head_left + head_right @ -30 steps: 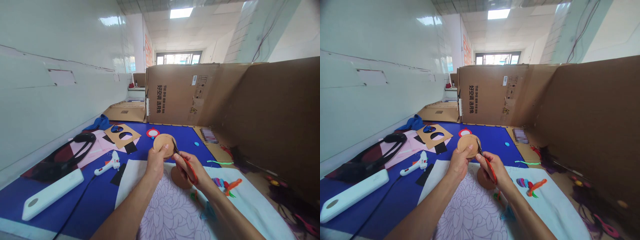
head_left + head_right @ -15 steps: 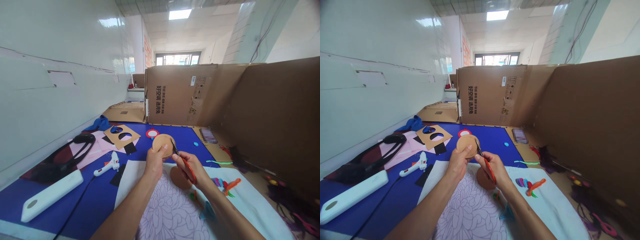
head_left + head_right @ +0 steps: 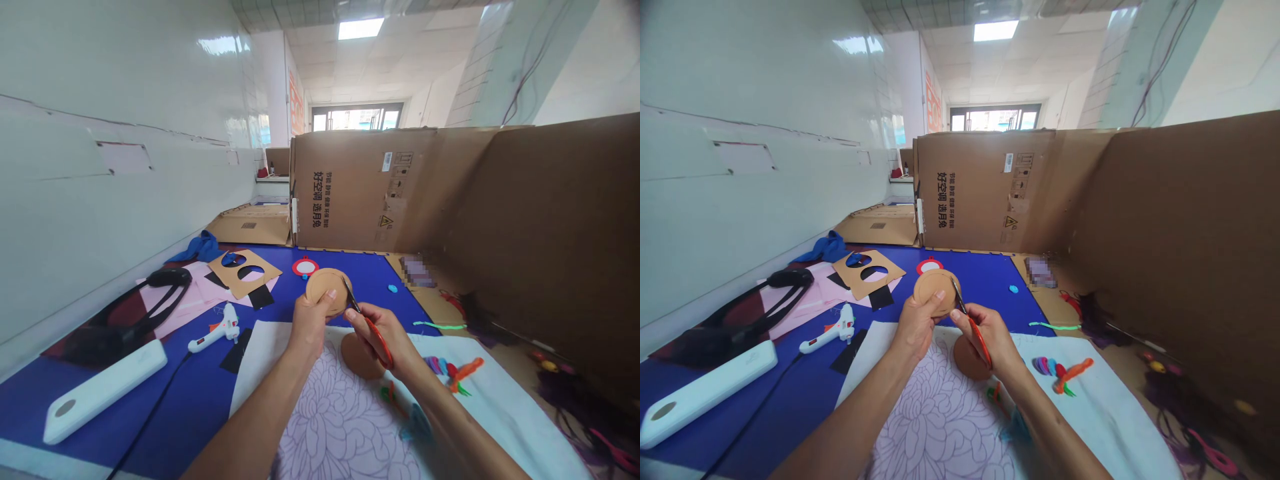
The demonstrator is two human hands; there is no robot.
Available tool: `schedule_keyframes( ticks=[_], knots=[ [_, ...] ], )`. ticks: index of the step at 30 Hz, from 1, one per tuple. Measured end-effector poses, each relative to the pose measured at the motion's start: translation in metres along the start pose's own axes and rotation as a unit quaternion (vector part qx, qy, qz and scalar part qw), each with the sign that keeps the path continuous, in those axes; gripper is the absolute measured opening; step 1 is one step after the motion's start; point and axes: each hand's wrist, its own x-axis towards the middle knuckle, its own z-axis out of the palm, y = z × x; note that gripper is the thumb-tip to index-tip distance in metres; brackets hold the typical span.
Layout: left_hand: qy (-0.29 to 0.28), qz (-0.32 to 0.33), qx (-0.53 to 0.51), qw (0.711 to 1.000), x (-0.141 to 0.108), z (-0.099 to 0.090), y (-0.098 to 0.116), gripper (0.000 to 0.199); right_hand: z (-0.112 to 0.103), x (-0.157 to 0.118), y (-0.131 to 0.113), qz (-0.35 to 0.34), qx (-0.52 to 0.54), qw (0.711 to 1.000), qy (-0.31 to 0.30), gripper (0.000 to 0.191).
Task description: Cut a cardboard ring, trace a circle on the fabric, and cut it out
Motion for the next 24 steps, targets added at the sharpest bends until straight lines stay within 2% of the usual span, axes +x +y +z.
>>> schedule_keyframes(
  ticks=[11, 24],
  knots=[
    [-0.008, -0.014, -0.012, 1.000, 0.0004, 0.0001, 0.0048, 0.053, 0.0009, -0.0032, -0.0069, 0.007, -0.001, 1.000, 0.008, 0.060],
    [-0.029, -0.007, 0.005, 1.000, 0.0060, -0.0056, 0.0047, 0.051, -0.0011, 0.0018, 0.0001, -0.002, -0.005, 1.000, -0.002, 0.056]
  ],
)
